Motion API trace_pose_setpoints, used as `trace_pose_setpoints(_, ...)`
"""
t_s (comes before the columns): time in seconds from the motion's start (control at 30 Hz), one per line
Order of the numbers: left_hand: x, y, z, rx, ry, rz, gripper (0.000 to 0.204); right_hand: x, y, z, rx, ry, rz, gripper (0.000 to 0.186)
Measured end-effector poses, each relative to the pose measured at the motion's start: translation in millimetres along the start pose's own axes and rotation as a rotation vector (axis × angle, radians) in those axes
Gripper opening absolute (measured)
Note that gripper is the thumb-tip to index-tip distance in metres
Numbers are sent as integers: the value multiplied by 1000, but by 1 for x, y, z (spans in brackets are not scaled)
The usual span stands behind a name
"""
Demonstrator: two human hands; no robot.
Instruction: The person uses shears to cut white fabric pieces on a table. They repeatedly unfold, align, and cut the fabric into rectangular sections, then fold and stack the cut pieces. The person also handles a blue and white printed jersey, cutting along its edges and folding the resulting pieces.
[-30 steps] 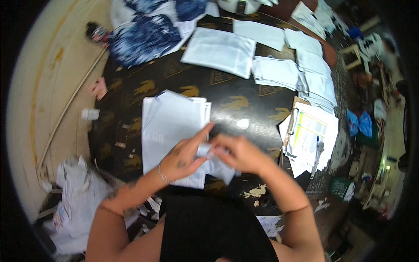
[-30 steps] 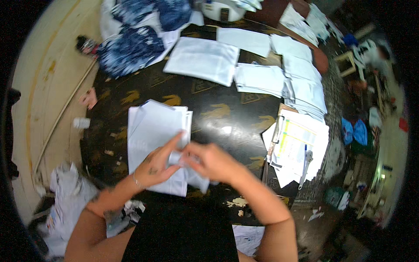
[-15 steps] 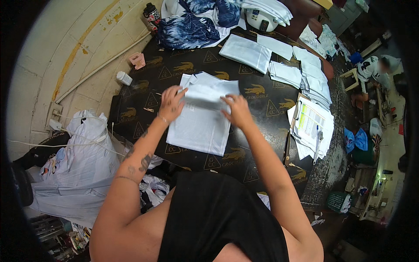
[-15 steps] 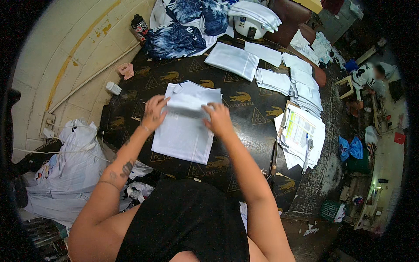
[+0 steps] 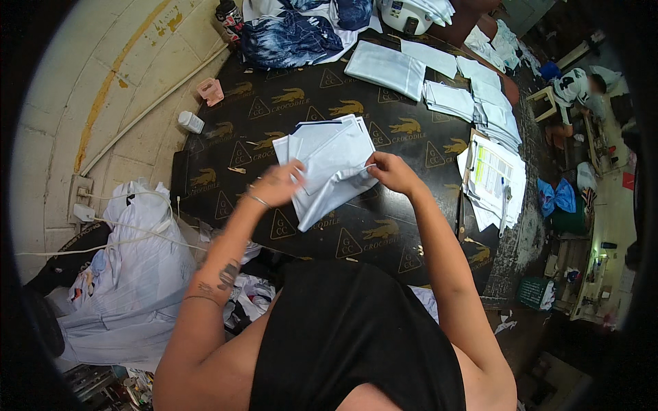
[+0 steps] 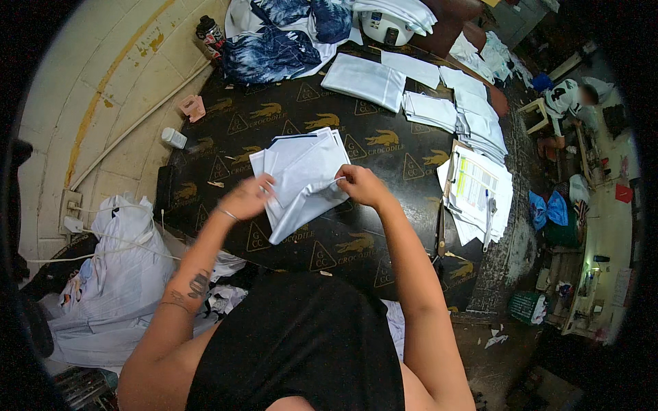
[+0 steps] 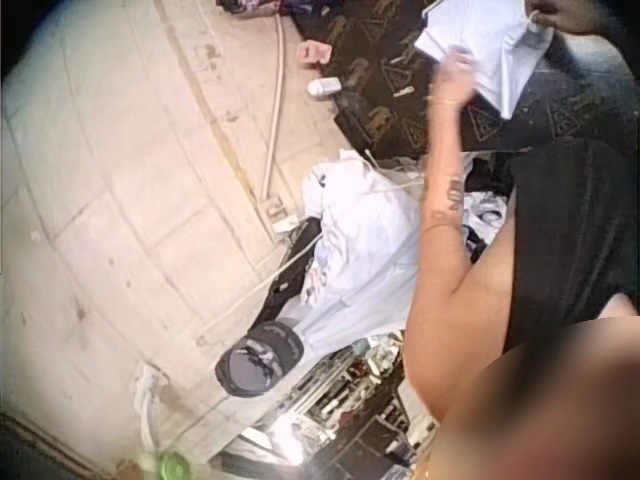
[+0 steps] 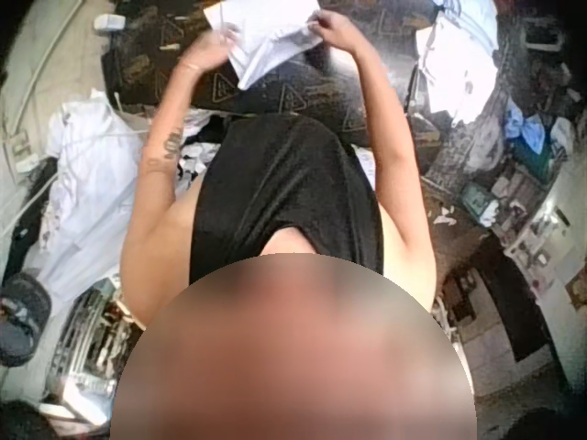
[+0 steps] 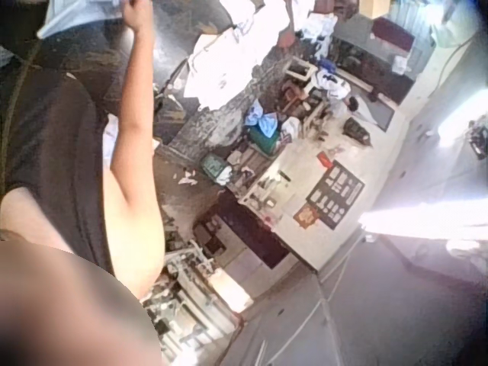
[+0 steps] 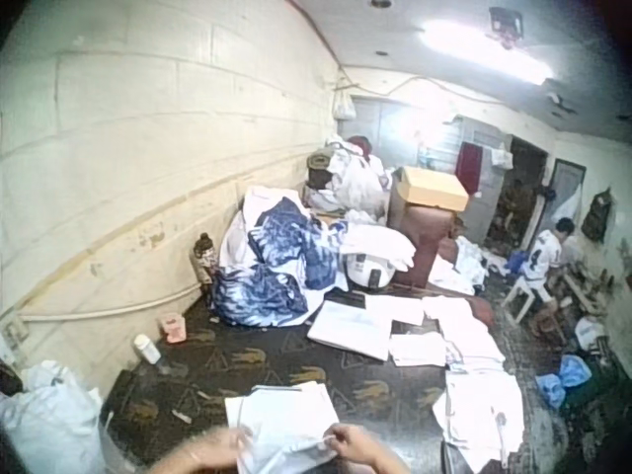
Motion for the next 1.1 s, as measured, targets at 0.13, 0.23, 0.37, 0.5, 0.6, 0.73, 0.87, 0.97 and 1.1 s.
trace_pose_setpoints(0.13, -21, 34, -89, 183, -178, 87, 70, 6, -2, 4, 279, 119, 12, 16)
trace_pose_setpoints(0.23, 10, 28, -77, 185, 92, 41, 71, -3, -9, 16, 259, -43, 0, 18)
trace_pose_setpoints(0.37, 53, -24, 4, -201, 193, -47, 71, -28, -48, 41, -256, -9, -112, 31)
trace_pose_setpoints(0.5, 79, -56, -10, -162, -70, 752, 76, -53, -73, -2, -83, 403, -593, 51)
trace_pose_setpoints(0.6, 34, -111, -25, -218, -93, 528, 65, -46, -103, -13, -144, 136, -334, 41)
trace_pose_setpoints(0.73, -46, -238, 27, -474, 353, -49, 78, -51, -132, 91, -678, -395, -75, 37)
trace_pose_setpoints(0.87, -121, -339, 74, -411, 513, -384, 55, -84, -135, 209, -908, -441, -214, 82)
trace_pose_setpoints(0.97, -152, -387, 84, -222, 457, -326, 29, -103, -139, 245, -919, -517, 69, 57)
trace_pose_setpoints(1.1, -129, -479, 128, -409, 63, -176, 26, -138, -122, 227, -1092, 37, -241, 40)
Point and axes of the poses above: each hand's wrist, its own y-axis away from the middle knuckle, its own z-axis out of the back of the hand, x = y × z, the point moved 5 cm from there along -y, towards the middle knuckle, and after that the axes turned 10 degrees about z, right-handed, at the moved point
